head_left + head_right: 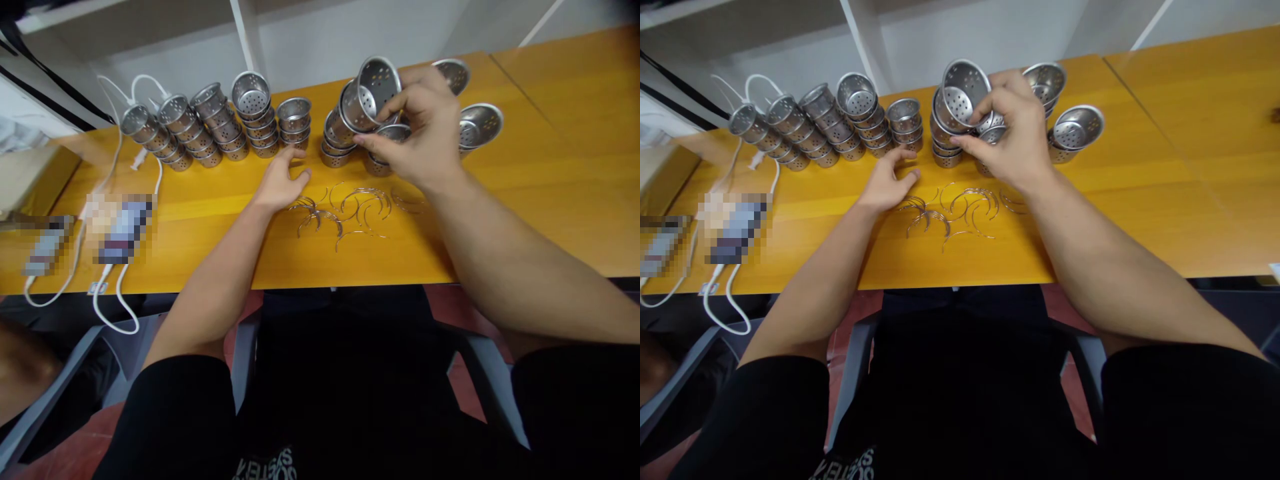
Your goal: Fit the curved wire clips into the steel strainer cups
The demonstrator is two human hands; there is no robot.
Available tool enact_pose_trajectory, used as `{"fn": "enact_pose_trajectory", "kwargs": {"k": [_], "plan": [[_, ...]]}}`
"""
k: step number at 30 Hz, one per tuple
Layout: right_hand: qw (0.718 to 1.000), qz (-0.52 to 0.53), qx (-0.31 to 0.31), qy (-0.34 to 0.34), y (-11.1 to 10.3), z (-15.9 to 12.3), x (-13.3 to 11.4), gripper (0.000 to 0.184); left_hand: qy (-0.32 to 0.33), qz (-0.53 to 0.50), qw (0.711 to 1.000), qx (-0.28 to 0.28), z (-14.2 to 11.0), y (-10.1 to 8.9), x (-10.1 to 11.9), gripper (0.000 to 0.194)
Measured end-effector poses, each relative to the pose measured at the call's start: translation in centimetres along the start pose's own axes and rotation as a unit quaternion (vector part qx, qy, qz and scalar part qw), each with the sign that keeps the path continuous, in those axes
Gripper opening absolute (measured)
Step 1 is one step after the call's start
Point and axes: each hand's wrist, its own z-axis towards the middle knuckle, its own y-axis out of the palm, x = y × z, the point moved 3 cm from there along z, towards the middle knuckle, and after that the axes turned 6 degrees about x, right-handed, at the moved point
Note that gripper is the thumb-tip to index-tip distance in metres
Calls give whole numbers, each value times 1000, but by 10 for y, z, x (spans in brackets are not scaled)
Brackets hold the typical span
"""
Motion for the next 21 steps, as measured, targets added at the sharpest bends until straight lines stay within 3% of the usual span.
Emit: {"fn": "enact_pose_trajectory", "kwargs": {"k": [3,8,10,17,21], "plan": [[999,-15,-44,23,0,-2,-7,59,30,-26,999,-1,-2,-1,5,50],[983,-13,-175,54,6,-7,-28,36,122,-103,986,-46,-11,2,27,113],[975,-10,-211,64,12,-10,-35,34,151,-112,981,-50,-11,3,31,127],[970,73,-224,68,39,-31,-28,47,179,-116,977,-29,4,7,13,128],[969,69,-229,63,41,-34,-27,51,142,-118,983,-19,1,4,19,126]]}}
